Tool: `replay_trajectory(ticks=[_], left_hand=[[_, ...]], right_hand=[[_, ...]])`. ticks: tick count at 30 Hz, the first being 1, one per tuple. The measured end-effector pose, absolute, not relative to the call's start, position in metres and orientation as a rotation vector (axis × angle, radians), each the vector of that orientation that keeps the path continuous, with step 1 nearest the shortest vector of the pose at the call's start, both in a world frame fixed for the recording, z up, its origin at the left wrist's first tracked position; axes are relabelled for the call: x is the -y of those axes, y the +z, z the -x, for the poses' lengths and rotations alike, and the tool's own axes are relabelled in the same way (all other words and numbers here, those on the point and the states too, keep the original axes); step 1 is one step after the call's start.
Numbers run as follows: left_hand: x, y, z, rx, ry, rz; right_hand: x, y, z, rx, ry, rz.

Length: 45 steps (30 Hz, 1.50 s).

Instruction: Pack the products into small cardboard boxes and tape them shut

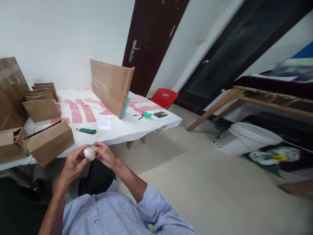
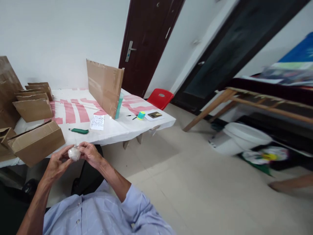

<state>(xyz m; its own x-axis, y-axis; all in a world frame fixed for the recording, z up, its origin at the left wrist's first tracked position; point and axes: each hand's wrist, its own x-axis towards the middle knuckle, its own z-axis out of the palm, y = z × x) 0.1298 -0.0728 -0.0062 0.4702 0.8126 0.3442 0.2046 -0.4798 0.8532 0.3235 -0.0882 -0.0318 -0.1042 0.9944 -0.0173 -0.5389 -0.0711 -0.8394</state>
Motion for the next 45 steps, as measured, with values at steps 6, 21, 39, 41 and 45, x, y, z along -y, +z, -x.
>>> replay_trajectory(ticks=[6, 21, 39, 41, 45], left_hand=[[0.075, 0.002, -0.139, -0.856, 1.026, -1.977], [0.067, 0.019, -0.135, -0.693, 0.954, -2.121], [0.017, 0.014, -0.139, -0.969, 0.975, -1.919], [0.014, 0.014, -0.148, -1.047, 0.952, -2.040], [0.008, 0.021, -0.159, -1.212, 0.832, -2.338]], right_hand=[[0.091, -0.027, -0.325, 0.912, 1.219, 0.873], [0.085, -0.016, -0.340, 0.979, 1.581, 0.728], [0.049, -0.014, -0.329, 1.325, 1.117, 0.887], [0.044, -0.022, -0.332, 1.355, 1.098, 0.881], [0.010, -0.038, -0.363, 1.293, 1.025, 0.977]])
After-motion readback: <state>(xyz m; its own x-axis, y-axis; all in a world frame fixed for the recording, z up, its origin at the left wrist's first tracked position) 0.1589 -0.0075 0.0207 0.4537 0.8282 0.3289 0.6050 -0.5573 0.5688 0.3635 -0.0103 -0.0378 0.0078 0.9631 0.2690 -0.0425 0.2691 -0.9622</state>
